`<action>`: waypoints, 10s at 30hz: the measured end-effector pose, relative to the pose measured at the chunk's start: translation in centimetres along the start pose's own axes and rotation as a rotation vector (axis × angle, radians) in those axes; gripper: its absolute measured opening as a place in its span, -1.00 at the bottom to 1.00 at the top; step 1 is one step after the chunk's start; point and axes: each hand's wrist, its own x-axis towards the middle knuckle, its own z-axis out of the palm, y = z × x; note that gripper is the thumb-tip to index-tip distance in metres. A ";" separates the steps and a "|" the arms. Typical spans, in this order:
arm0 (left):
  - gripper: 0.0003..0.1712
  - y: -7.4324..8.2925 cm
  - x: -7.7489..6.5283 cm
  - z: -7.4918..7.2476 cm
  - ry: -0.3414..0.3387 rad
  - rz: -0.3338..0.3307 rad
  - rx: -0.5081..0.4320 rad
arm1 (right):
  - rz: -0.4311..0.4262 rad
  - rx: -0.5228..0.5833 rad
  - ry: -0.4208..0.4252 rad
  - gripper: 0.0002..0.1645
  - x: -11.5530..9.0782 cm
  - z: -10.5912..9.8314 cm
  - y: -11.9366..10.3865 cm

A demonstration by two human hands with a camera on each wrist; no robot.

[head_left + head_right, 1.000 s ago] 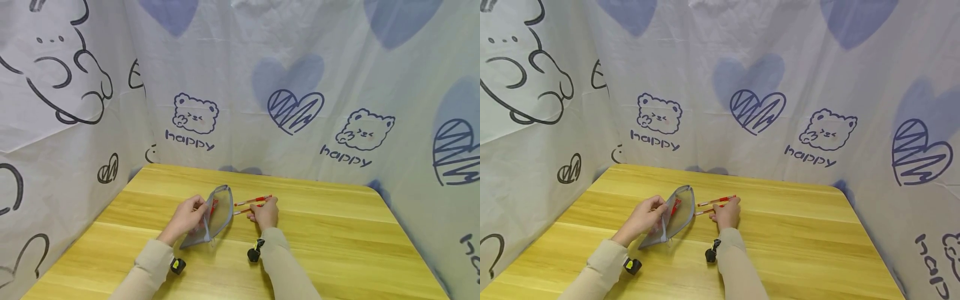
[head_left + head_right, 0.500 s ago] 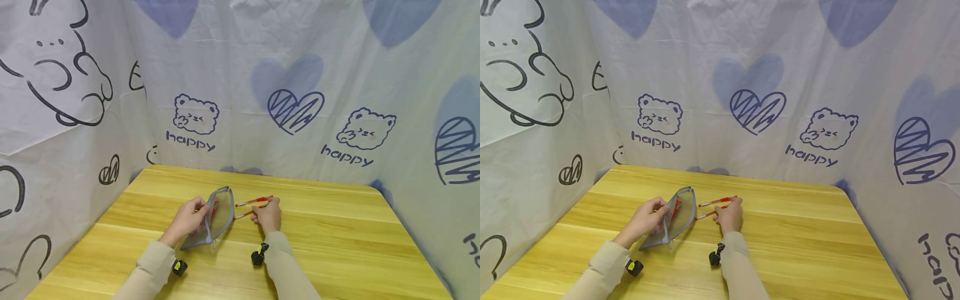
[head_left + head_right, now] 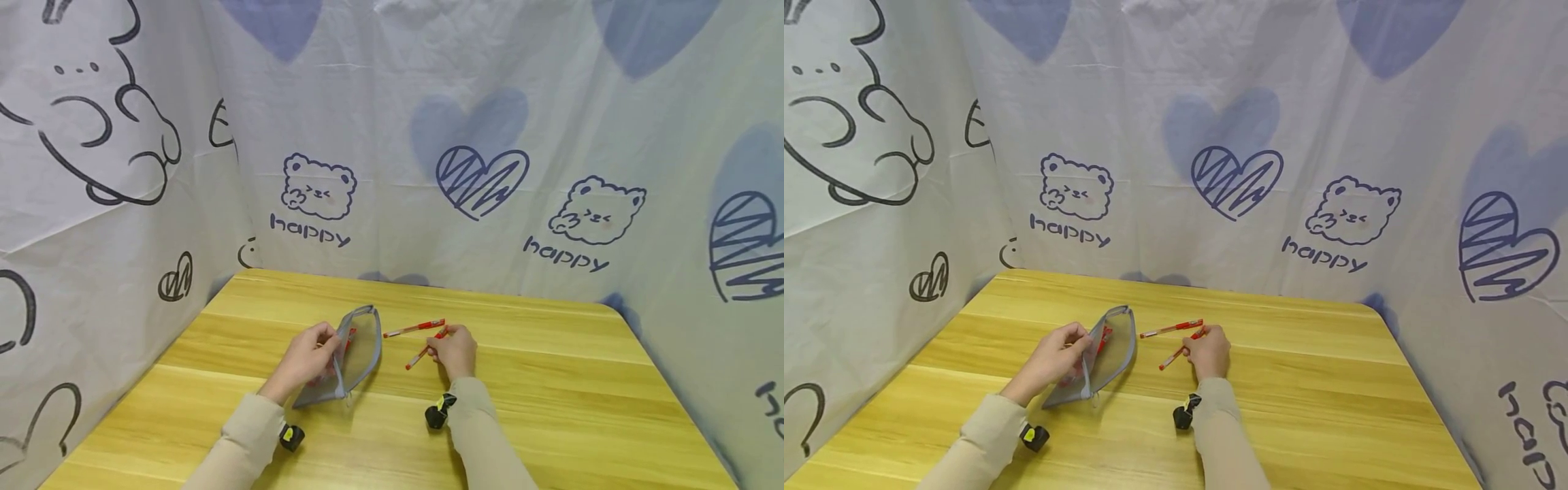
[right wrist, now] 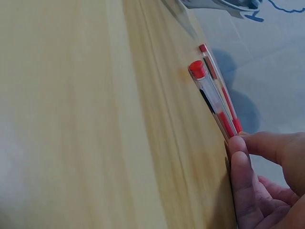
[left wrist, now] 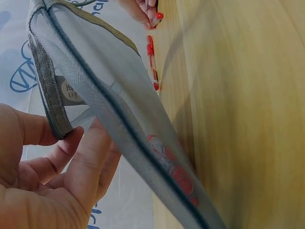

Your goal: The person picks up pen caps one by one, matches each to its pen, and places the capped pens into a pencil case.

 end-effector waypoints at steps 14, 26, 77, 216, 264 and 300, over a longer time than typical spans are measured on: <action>-0.79 0.0 -0.2 -0.1 -0.006 -0.005 -0.008 | 0.015 0.008 -0.040 -0.36 0.6 -1.9 0.3; -0.78 -0.2 -0.2 0.1 -0.009 -0.012 -0.039 | 0.014 -0.049 -0.045 -0.41 0.6 -2.3 0.4; -0.78 0.1 -0.2 0.2 -0.015 -0.010 -0.007 | 0.034 0.120 -0.102 -0.37 0.3 -3.3 0.6; -0.80 0.9 0.7 -0.1 0.009 0.034 0.042 | 0.025 0.464 -0.122 -0.18 -2.8 4.3 -1.6; -0.83 -0.5 0.5 -1.0 0.054 0.025 -0.040 | 0.099 0.250 -0.001 -0.15 1.3 4.0 -1.9; -0.81 -0.6 0.1 -0.7 0.041 -0.011 -0.032 | -0.105 -0.366 -0.007 -0.47 1.4 2.7 -1.5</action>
